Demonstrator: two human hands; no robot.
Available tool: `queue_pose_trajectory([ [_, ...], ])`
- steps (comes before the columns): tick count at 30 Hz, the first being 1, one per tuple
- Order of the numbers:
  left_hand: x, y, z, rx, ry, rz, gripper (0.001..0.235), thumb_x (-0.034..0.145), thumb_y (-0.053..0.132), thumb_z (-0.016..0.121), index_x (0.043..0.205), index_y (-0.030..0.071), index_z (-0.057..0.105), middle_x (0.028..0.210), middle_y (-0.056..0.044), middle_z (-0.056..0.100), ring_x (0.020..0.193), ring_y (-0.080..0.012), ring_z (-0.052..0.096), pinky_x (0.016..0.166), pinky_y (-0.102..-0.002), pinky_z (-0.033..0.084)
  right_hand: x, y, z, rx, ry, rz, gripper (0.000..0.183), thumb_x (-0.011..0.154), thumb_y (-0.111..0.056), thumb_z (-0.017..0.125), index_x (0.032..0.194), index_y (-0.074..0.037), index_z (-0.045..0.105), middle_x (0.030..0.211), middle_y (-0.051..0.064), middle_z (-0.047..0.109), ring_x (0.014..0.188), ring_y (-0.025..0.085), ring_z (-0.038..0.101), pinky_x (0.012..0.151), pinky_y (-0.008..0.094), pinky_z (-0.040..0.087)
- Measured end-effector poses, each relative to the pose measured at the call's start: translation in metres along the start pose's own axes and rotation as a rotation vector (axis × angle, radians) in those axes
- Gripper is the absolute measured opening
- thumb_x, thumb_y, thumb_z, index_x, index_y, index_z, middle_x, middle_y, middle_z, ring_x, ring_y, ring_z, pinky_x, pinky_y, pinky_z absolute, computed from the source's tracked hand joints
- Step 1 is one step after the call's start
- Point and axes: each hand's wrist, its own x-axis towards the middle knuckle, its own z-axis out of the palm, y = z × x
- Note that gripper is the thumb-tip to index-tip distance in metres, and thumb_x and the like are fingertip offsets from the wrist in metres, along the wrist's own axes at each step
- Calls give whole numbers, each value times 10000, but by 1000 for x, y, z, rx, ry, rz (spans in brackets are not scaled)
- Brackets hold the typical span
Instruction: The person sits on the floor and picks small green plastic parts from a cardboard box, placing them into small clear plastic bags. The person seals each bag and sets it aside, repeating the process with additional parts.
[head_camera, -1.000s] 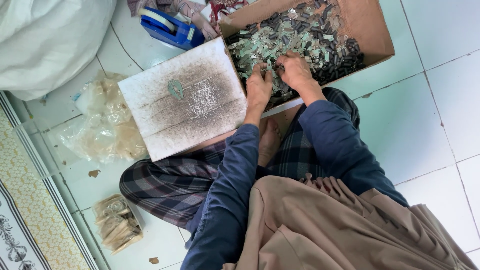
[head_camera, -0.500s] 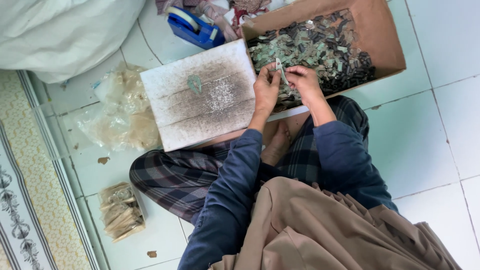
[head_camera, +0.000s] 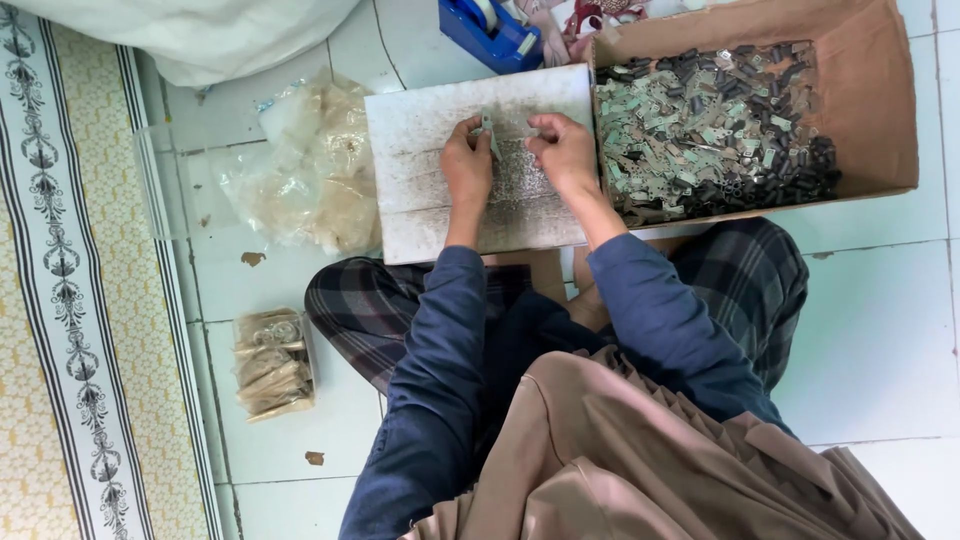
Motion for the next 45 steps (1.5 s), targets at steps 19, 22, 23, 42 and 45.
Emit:
queue_pose_trajectory([
  [19, -12, 60, 70, 133, -68, 320, 256, 944, 114, 622, 1187, 165, 683, 1041, -96, 715, 884, -287, 718, 754, -438, 553, -9, -20, -84, -42, 19, -11, 141, 932, -127, 755, 1062, -179, 774, 634, -29, 629, 504, 73, 557, 552, 243, 501],
  [22, -36, 96, 119, 4, -226, 419, 256, 931, 77, 614, 1162, 131, 707, 1146, -105, 764, 1043, -296, 740, 963, -377, 546, 1, 4, -146, -15, 115, 7, 144, 948, -102, 750, 1066, -175, 787, 865, -32, 744, 603, 57, 565, 530, 199, 547],
  [23, -47, 110, 133, 9, -324, 412, 222, 959, 69, 606, 1159, 100, 697, 1155, -146, 749, 1017, -305, 753, 931, -401, 604, 2, 12, -167, -93, 139, 2, 142, 959, -108, 749, 1082, -167, 787, 862, -25, 741, 618, 70, 581, 576, 223, 545],
  [42, -100, 49, 237, 857, -552, 563, 281, 923, 28, 620, 1180, 140, 625, 1216, -85, 588, 1212, -335, 562, 945, -526, 547, 3, 93, -230, -669, -37, 259, 194, 896, -318, 732, 1076, -247, 752, 1100, 85, 741, 1086, 366, 685, 874, 531, 553],
  [45, -104, 82, 214, 828, -543, 594, 257, 910, 26, 631, 1144, 132, 647, 1158, -91, 604, 1170, -333, 574, 928, -528, 543, 12, 123, -234, -489, 77, 255, 163, 864, -297, 757, 1025, -269, 762, 1006, 28, 741, 967, 293, 714, 781, 448, 565],
])
